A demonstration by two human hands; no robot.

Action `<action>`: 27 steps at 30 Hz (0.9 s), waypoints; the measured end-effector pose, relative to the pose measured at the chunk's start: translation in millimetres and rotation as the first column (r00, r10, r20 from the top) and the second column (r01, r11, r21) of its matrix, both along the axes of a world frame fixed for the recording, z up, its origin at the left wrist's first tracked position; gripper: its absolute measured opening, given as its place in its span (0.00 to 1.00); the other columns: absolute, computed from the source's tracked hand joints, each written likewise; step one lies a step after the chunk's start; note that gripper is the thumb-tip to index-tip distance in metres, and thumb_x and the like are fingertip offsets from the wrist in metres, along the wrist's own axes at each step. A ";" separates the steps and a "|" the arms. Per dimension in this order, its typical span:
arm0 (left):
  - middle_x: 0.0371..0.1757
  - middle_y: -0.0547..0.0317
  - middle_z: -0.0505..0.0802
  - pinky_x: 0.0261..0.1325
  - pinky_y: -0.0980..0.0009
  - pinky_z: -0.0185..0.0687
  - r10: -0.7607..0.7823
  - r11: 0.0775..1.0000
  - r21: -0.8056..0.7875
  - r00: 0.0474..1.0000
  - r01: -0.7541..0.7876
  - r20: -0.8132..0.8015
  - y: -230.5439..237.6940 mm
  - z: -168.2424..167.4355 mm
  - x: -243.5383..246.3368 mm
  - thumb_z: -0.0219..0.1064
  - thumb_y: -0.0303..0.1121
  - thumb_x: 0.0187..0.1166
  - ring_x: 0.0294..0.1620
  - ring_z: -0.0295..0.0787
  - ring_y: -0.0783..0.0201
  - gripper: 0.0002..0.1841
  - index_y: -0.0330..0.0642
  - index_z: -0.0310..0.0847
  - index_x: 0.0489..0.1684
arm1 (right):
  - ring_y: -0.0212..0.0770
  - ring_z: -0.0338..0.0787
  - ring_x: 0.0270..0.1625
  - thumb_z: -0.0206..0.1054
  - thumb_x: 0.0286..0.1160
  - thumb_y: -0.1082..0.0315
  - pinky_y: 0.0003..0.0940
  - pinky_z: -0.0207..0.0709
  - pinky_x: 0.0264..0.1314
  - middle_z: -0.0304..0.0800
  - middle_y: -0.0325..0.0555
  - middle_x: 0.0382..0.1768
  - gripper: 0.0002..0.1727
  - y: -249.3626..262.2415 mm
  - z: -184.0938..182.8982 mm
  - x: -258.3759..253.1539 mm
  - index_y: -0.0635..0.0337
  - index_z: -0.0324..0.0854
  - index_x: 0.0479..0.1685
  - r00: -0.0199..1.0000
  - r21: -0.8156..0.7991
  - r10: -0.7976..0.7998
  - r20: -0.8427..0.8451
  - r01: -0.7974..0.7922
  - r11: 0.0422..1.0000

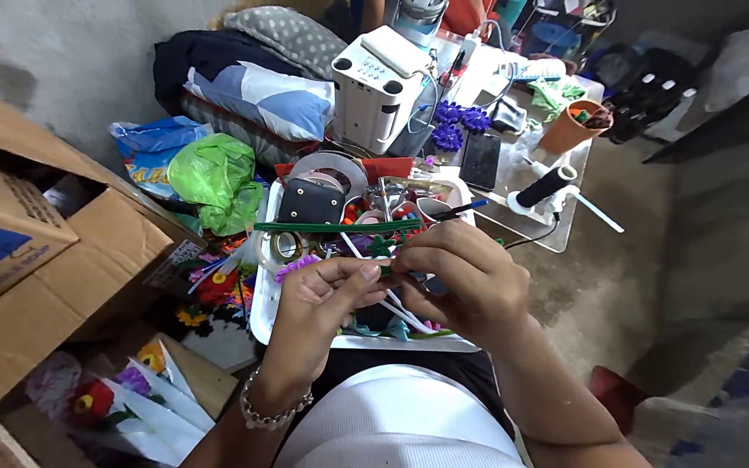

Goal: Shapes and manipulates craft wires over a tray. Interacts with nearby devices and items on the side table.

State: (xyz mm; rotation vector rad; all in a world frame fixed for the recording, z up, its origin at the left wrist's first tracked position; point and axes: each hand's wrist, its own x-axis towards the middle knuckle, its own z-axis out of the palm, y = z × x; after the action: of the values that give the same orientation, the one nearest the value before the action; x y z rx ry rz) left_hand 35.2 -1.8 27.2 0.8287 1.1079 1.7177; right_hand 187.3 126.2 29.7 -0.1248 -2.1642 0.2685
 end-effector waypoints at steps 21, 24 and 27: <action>0.52 0.54 0.97 0.64 0.66 0.91 -0.079 0.992 0.085 0.987 0.091 -0.137 -1.1 1.8 -7.1 0.51 0.33 0.93 0.53 0.96 0.62 0.18 0.33 0.89 0.53 | 0.33 0.89 0.48 0.71 0.74 0.70 0.22 0.80 0.53 0.92 0.45 0.39 0.03 0.8 3.9 3.8 0.60 0.87 0.38 0.999 -0.042 0.038 -0.011 -0.038 0.998; 0.62 0.54 0.93 0.73 0.62 0.84 -0.106 0.980 0.132 0.950 0.150 -0.292 -3.0 1.9 -17.9 0.42 0.46 0.96 0.64 0.90 0.61 0.27 0.37 0.85 0.63 | 0.34 0.89 0.48 0.71 0.74 0.70 0.24 0.80 0.53 0.92 0.45 0.38 0.03 3.6 3.5 4.5 0.60 0.87 0.38 1.000 -0.003 0.015 -0.005 -0.015 1.000; 0.59 0.58 0.92 0.59 0.69 0.91 0.085 0.981 0.189 0.799 0.036 -0.595 -1.0 2.3 -19.2 0.59 0.43 0.90 0.57 0.91 0.67 0.18 0.38 0.87 0.59 | 0.36 0.89 0.47 0.71 0.74 0.70 0.27 0.80 0.56 0.92 0.44 0.38 0.02 3.4 4.1 4.5 0.60 0.87 0.38 1.000 0.031 0.006 0.007 -0.006 1.000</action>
State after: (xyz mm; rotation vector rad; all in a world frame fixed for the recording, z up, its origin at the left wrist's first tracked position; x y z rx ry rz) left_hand 16.0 -2.8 29.5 1.5681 1.3767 1.6359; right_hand 191.8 129.6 33.9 -0.1017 -2.1745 0.2386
